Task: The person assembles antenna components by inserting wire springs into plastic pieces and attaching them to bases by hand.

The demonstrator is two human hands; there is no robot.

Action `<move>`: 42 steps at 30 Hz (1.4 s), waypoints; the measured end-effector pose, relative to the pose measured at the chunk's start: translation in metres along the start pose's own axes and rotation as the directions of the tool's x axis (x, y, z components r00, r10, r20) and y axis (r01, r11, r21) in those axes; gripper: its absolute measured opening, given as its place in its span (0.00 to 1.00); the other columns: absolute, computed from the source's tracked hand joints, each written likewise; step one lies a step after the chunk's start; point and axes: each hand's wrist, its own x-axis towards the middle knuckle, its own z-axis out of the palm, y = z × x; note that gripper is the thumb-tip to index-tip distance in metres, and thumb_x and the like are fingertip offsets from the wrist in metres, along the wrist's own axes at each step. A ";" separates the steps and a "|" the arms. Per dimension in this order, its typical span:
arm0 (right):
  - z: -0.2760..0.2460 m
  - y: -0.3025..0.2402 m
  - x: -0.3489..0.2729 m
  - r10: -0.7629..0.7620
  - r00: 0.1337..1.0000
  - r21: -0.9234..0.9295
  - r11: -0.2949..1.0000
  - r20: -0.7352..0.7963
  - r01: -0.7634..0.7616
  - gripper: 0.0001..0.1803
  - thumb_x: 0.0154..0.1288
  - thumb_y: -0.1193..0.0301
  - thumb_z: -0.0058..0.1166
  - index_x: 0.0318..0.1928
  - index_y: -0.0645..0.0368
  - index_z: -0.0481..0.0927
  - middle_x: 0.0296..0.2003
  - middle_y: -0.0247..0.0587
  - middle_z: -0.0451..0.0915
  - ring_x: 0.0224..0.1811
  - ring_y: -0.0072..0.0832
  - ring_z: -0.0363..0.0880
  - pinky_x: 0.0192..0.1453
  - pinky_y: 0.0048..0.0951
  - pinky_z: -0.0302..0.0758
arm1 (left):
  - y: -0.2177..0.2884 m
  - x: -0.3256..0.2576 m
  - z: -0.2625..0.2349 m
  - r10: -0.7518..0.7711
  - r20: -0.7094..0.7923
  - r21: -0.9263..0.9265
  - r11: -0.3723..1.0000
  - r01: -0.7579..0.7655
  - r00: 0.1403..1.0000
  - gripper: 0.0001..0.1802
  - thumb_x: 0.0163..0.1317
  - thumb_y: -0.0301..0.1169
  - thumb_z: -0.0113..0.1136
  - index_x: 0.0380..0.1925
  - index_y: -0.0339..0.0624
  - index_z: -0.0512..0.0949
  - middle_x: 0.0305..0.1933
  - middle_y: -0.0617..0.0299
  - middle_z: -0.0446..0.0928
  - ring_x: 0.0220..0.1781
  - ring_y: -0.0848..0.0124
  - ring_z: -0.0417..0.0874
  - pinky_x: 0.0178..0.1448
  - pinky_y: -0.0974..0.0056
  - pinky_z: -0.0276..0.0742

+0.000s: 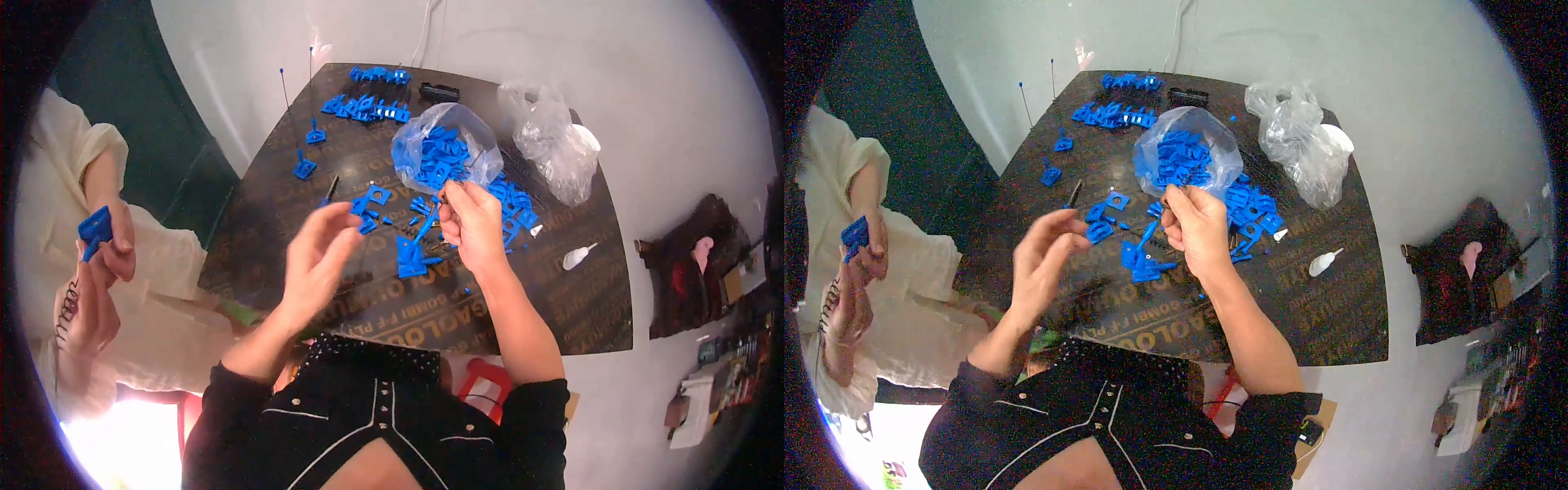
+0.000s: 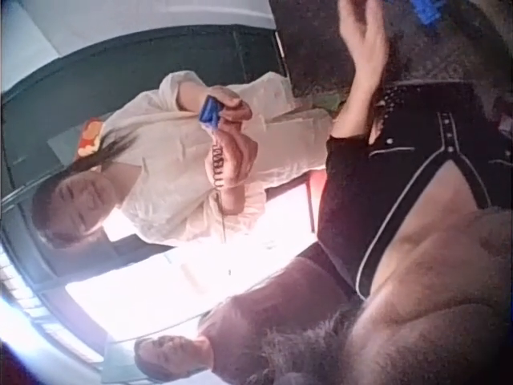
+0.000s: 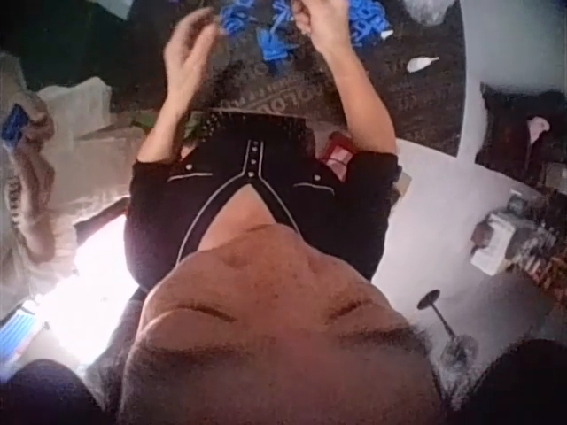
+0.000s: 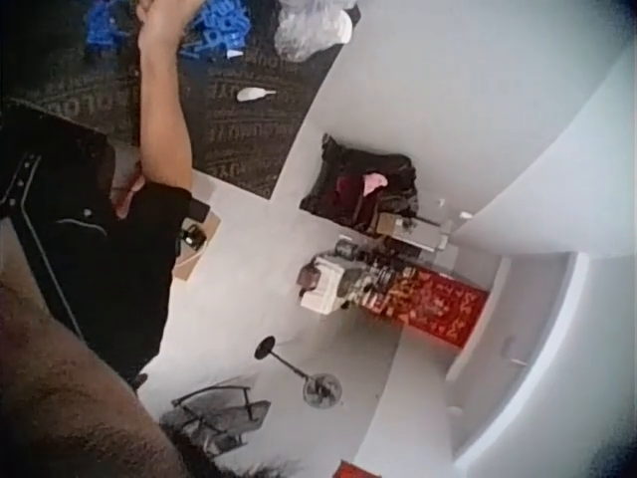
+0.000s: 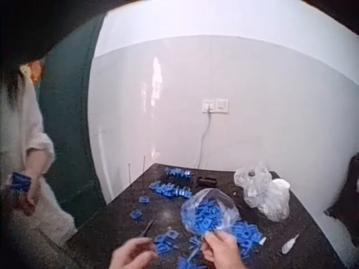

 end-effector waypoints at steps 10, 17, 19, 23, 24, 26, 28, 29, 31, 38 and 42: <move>-0.001 0.011 -0.002 -0.003 0.999 0.037 0.999 0.055 0.001 0.12 0.66 0.64 0.53 0.34 0.62 0.75 0.19 0.33 0.72 0.15 0.15 0.64 0.15 0.16 0.57 | -0.022 0.028 0.034 -0.386 0.400 -0.278 0.813 0.511 0.831 0.27 0.61 0.28 0.57 0.57 0.26 0.62 0.41 0.51 0.77 0.33 0.69 0.82 0.33 0.69 0.81; 0.001 0.015 -0.001 -0.039 0.997 -0.088 0.995 0.073 0.045 0.11 0.66 0.66 0.51 0.37 0.63 0.74 0.21 0.33 0.72 0.17 0.15 0.65 0.17 0.17 0.60 | -0.039 0.031 0.037 -0.332 0.426 -0.272 0.840 0.469 0.842 0.20 0.61 0.25 0.55 0.53 0.29 0.68 0.43 0.53 0.77 0.33 0.70 0.81 0.35 0.68 0.81; 0.000 0.016 0.000 -0.032 0.997 -0.103 0.994 0.074 0.039 0.11 0.66 0.67 0.51 0.36 0.63 0.74 0.21 0.33 0.73 0.17 0.15 0.65 0.17 0.17 0.60 | -0.042 0.031 0.036 -0.325 0.423 -0.243 0.858 0.451 0.846 0.18 0.62 0.23 0.54 0.52 0.30 0.68 0.43 0.53 0.77 0.34 0.70 0.81 0.36 0.69 0.80; -0.001 0.018 0.003 -0.024 0.994 -0.120 0.992 0.105 0.037 0.09 0.65 0.68 0.52 0.35 0.63 0.74 0.21 0.33 0.73 0.17 0.14 0.65 0.17 0.17 0.60 | -0.042 0.029 0.038 -0.291 0.424 -0.247 0.874 0.419 0.857 0.18 0.62 0.22 0.53 0.52 0.30 0.68 0.43 0.54 0.77 0.34 0.71 0.81 0.36 0.69 0.79; -0.001 0.019 0.003 -0.035 0.991 -0.111 0.993 0.127 0.049 0.09 0.65 0.69 0.52 0.35 0.63 0.74 0.21 0.33 0.73 0.17 0.14 0.66 0.17 0.17 0.60 | -0.043 0.029 0.038 -0.284 0.424 -0.252 0.875 0.413 0.860 0.17 0.62 0.22 0.52 0.52 0.31 0.68 0.43 0.55 0.77 0.34 0.71 0.81 0.36 0.69 0.78; 0.000 0.019 0.003 -0.028 0.992 -0.127 0.991 0.119 0.043 0.09 0.65 0.69 0.52 0.35 0.63 0.74 0.21 0.33 0.73 0.17 0.14 0.65 0.17 0.17 0.60 | -0.044 0.027 0.036 -0.277 0.412 -0.258 0.878 0.403 0.868 0.17 0.62 0.22 0.52 0.52 0.31 0.68 0.43 0.55 0.77 0.34 0.71 0.81 0.36 0.69 0.78; 0.003 0.018 0.002 -0.019 0.992 -0.139 0.990 0.128 0.037 0.09 0.65 0.69 0.52 0.35 0.63 0.74 0.21 0.32 0.73 0.17 0.14 0.65 0.17 0.17 0.60 | -0.047 0.027 0.036 -0.242 0.436 -0.289 0.875 0.389 0.867 0.16 0.62 0.21 0.51 0.51 0.32 0.68 0.43 0.56 0.77 0.34 0.71 0.80 0.36 0.69 0.78; 0.004 0.016 0.001 -0.013 0.994 -0.157 0.987 0.105 0.030 0.09 0.65 0.68 0.51 0.35 0.63 0.74 0.21 0.32 0.72 0.17 0.14 0.65 0.17 0.17 0.60 | -0.048 0.026 0.036 -0.234 0.418 -0.282 0.885 0.370 0.878 0.14 0.62 0.21 0.52 0.48 0.32 0.69 0.42 0.57 0.77 0.34 0.71 0.80 0.35 0.69 0.78; 0.005 0.013 -0.002 0.010 0.998 -0.190 0.982 0.066 0.003 0.09 0.66 0.68 0.51 0.36 0.62 0.74 0.22 0.33 0.72 0.17 0.15 0.65 0.18 0.17 0.61 | -0.050 0.025 0.037 -0.253 0.408 -0.277 0.881 0.384 0.877 0.13 0.62 0.22 0.52 0.46 0.33 0.70 0.41 0.57 0.77 0.33 0.72 0.80 0.35 0.70 0.78; 0.006 0.021 -0.004 -0.049 0.993 -0.147 0.987 0.106 0.064 0.10 0.66 0.67 0.50 0.37 0.63 0.74 0.21 0.32 0.73 0.15 0.14 0.65 0.16 0.17 0.60 | -0.058 0.024 0.037 -0.209 0.349 -0.285 0.905 0.316 0.913 0.08 0.61 0.24 0.55 0.40 0.34 0.72 0.32 0.62 0.78 0.29 0.77 0.79 0.31 0.71 0.77; 0.010 0.021 -0.005 -0.016 0.995 -0.229 0.973 0.097 0.038 0.10 0.67 0.68 0.50 0.34 0.63 0.74 0.21 0.33 0.73 0.15 0.14 0.65 0.16 0.17 0.60 | -0.058 0.024 0.036 -0.159 0.341 -0.214 0.947 0.241 0.927 0.07 0.61 0.25 0.55 0.38 0.36 0.73 0.30 0.65 0.76 0.30 0.79 0.78 0.30 0.72 0.77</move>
